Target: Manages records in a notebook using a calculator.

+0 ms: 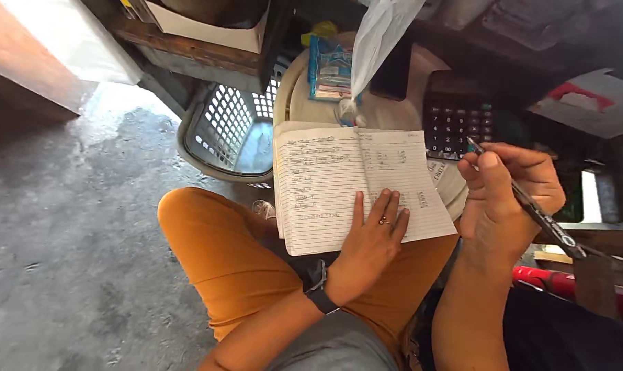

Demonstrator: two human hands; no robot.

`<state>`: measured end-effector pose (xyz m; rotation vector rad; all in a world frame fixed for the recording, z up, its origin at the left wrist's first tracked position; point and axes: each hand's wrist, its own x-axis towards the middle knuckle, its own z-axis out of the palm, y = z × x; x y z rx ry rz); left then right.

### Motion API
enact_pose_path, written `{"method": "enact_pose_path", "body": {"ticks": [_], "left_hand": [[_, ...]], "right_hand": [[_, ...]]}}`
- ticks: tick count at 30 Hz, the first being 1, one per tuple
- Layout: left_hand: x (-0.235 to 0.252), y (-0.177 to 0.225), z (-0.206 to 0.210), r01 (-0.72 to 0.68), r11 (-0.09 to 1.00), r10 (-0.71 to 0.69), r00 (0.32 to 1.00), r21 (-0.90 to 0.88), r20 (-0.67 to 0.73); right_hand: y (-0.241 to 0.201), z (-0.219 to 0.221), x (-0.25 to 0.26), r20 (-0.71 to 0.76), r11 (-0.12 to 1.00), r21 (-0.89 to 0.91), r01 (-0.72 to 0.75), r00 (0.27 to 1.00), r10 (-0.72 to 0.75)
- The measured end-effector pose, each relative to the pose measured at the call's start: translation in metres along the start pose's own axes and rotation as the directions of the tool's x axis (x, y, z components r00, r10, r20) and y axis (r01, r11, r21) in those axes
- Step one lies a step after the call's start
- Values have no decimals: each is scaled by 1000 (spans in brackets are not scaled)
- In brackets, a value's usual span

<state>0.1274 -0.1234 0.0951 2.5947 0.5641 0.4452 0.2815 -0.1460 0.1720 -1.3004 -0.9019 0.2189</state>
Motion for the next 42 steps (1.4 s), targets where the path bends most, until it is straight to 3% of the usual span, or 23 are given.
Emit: {"method": "enact_pose_path", "body": {"ticks": [2, 4, 8, 10, 19, 21, 24, 28, 33, 37, 40, 42], "left_hand": [[-4, -7, -14, 1, 986, -18, 995, -169, -99], [-22, -35, -35, -28, 984, -5, 983, -176, -184], [-70, -126, -78, -10, 996, 2, 996, -85, -87], [-75, -146, -86, 3, 1000, -4, 998, -8, -70], [-31, -115, -123, -164, 976, 190, 964, 144, -185], [-28, -113, -133, -173, 973, 198, 966, 151, -167], [-32, -125, -137, -166, 978, 186, 968, 126, -167], [-46, -133, -130, -40, 999, 47, 970, 33, -239], [-71, -135, -103, 248, 943, -308, 904, -221, -298], [-87, -121, -72, 371, 790, -535, 806, -488, -253], [-90, -112, -57, 424, 606, -677, 719, -673, -157], [-90, -109, -50, 415, 488, -727, 680, -768, -95]], "right_hand": [[2, -3, -3, -13, 1000, 18, -6, 1000, 6], [5, -7, -9, -25, 999, 41, -20, 999, 21], [14, -24, -17, -33, 996, 30, -85, 996, 85], [16, -30, -20, -51, 993, 30, -118, 992, 120], [9, -48, -18, -137, 997, -21, -70, 988, 66], [11, -61, -23, -71, 973, -201, -112, 993, 99], [10, -70, -42, -25, 851, -517, -93, 995, 94], [13, -61, -86, 27, 669, -741, 64, 998, -65], [22, -28, -138, 82, 516, -853, 78, 996, -15], [29, -10, -136, 78, 534, -842, 77, 997, -20], [33, 21, -124, 71, 683, -727, 72, 997, -29], [36, 48, -124, 106, 775, -612, 159, 987, -119]]}}
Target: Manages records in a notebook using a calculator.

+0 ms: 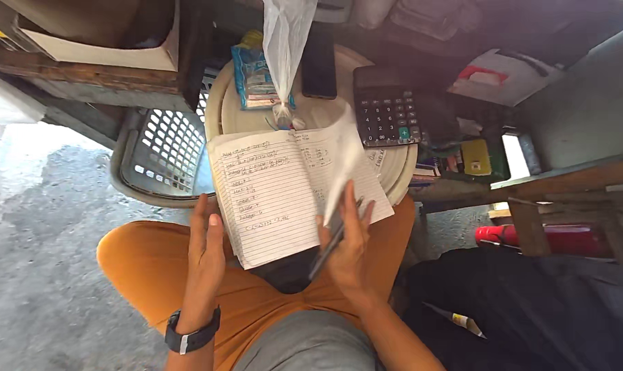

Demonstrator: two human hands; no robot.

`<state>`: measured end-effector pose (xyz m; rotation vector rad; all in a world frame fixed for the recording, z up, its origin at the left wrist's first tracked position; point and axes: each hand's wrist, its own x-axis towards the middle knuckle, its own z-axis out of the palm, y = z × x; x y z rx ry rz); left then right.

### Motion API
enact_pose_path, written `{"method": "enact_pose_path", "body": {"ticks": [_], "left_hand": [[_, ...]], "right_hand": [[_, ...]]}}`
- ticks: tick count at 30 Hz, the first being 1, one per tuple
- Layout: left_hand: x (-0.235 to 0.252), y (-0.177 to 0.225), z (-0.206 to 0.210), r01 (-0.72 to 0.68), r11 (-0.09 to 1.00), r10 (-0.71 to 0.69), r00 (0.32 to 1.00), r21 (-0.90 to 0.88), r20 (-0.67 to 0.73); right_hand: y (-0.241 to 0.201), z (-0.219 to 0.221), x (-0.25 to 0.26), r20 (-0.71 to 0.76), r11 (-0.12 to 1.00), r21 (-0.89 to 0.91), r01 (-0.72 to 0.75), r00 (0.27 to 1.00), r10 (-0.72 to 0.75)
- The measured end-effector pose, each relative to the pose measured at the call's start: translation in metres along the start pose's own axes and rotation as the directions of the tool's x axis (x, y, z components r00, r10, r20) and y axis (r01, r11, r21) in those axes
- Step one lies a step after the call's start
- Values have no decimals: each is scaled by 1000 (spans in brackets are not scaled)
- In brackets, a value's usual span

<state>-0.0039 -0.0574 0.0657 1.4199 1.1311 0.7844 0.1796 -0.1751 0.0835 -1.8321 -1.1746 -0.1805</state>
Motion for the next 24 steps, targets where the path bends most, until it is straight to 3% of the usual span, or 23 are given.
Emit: {"method": "enact_pose_path", "body": {"ticks": [4, 8, 12, 15, 19, 22, 24], "left_hand": [[-4, 3, 6, 130, 976, -126, 991, -176, 34], [-3, 6, 10, 218, 954, -212, 976, -208, 51], [0, 15, 15, 221, 952, -217, 975, -210, 43], [0, 24, 13, 138, 971, -129, 990, -194, 58], [-1, 37, 11, 63, 975, -50, 997, -212, 66], [-8, 29, 14, 88, 917, -54, 994, -389, 100], [-23, 7, 17, 75, 796, 49, 981, -601, 188]], "right_hand": [[-24, 23, -14, 83, 943, 179, 280, 951, -298], [-18, 21, -25, 218, 901, 212, 380, 880, -422], [-9, 18, -23, 236, 885, 256, 389, 863, -447], [-12, 2, -15, 221, 888, 308, 341, 882, -416], [4, -21, 5, 310, 947, 115, 299, 895, -320], [22, -15, 11, 353, 961, 125, 246, 894, -275], [25, -11, 11, 342, 963, 162, 217, 903, -260]]}}
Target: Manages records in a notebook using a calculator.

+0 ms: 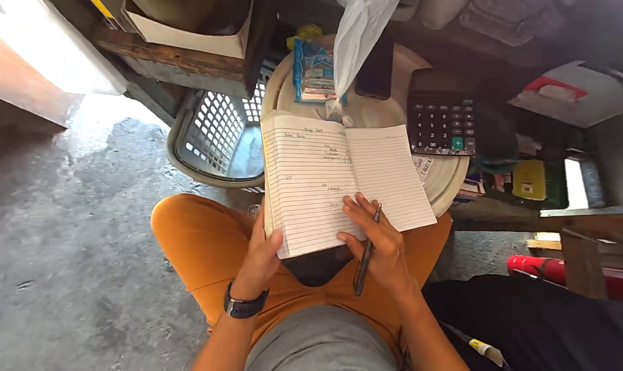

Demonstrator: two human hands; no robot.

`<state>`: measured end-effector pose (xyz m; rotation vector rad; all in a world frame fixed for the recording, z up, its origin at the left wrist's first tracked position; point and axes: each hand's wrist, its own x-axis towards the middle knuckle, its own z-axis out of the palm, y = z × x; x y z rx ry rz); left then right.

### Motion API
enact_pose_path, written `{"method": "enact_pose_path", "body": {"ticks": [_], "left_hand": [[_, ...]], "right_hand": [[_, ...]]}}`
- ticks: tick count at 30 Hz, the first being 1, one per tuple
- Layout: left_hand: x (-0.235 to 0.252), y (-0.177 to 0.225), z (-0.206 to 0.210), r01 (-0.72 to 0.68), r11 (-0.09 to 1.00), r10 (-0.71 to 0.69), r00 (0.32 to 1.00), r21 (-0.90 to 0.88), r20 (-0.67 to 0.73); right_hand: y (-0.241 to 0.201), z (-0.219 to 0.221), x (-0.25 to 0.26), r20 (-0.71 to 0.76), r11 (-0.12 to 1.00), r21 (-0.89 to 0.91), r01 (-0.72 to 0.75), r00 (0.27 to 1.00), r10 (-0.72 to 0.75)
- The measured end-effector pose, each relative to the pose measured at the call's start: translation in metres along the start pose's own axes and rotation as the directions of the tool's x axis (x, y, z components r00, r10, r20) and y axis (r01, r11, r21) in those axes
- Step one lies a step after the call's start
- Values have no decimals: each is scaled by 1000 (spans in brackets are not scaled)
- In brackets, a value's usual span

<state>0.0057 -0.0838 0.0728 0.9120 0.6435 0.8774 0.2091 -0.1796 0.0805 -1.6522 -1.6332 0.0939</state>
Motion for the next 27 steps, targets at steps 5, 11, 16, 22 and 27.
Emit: {"method": "enact_pose_path", "body": {"ticks": [5, 11, 16, 22, 27], "left_hand": [[-17, -35, 33, -176, 984, 176, 977, -12, 124], [-1, -40, 71, -200, 980, 199, 965, 14, -169], [4, -40, 78, -173, 980, 194, 939, 95, -284], [7, -40, 81, -176, 975, 208, 938, 138, -277], [12, -35, 81, -99, 986, 140, 927, 131, -349]], "right_hand": [[-2, 5, 1, -44, 998, 55, -41, 998, 44], [0, 7, -1, -35, 998, 57, -17, 999, 19], [-4, 4, 3, -14, 999, 33, -31, 999, 31], [-10, 2, 14, 1, 999, 9, -50, 999, 50], [-6, 4, 18, -10, 999, 14, -35, 999, 36]]}}
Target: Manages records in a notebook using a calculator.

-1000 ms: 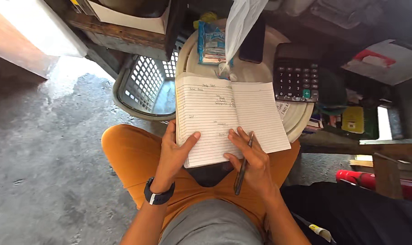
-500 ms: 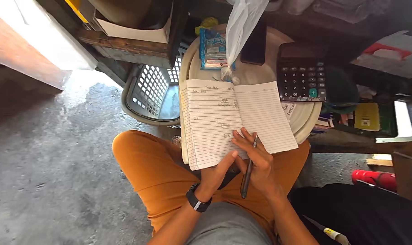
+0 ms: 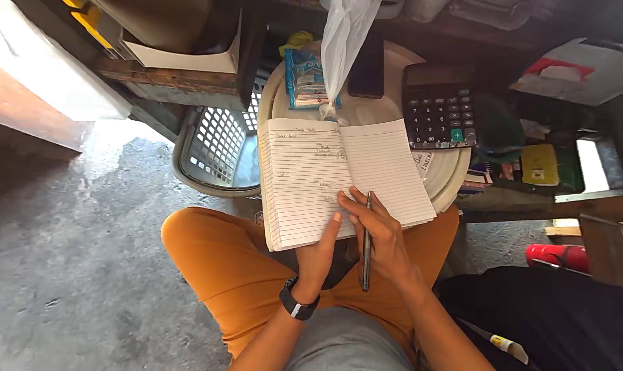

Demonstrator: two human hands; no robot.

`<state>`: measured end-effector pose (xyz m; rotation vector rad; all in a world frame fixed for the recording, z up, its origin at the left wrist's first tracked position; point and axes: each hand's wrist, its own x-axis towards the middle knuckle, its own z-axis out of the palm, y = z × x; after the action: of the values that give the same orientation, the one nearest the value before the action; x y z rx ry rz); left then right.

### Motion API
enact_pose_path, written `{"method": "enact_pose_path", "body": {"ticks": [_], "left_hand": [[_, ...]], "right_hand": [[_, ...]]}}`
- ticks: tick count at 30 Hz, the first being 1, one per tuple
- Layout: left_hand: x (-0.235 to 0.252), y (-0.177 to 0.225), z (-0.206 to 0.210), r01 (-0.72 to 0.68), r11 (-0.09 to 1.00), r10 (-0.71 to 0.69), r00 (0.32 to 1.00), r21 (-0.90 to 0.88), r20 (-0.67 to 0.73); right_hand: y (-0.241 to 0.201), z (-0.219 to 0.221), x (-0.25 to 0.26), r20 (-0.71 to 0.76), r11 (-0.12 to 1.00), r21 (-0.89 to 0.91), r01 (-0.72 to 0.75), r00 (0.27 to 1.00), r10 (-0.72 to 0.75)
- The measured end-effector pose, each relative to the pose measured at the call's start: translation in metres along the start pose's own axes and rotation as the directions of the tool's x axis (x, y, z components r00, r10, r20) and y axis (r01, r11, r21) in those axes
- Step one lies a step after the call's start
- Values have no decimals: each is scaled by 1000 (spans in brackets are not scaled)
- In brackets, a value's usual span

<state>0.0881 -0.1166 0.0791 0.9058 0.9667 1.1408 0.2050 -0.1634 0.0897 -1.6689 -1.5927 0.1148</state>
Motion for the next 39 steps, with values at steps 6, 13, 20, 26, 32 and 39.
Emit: {"method": "enact_pose_path", "body": {"ticks": [6, 13, 20, 26, 32, 39], "left_hand": [[-10, 3, 4, 13, 999, -13, 1000, 44, -5], [-36, -1, 12, 9, 997, -6, 999, 79, -36], [-38, -8, 6, -3, 1000, 2, 998, 4, 62], [-32, -5, -49, -6, 999, 25, 870, -40, 492], [-36, -7, -6, -38, 999, 41, 970, -18, 239], [-36, -4, 5, -36, 992, 21, 991, 117, 132]], "right_hand": [[6, -22, 25, 37, 960, 237, -148, 989, 144], [6, -6, 41, -11, 997, -11, -82, 997, 82], [-4, -15, 68, -18, 962, 228, -149, 987, 157], [-7, 7, 50, -31, 887, 420, -192, 974, 225], [-11, 8, 48, 54, 883, 425, -200, 979, 196], [6, -9, 56, 181, 634, 706, -315, 946, 268]]}}
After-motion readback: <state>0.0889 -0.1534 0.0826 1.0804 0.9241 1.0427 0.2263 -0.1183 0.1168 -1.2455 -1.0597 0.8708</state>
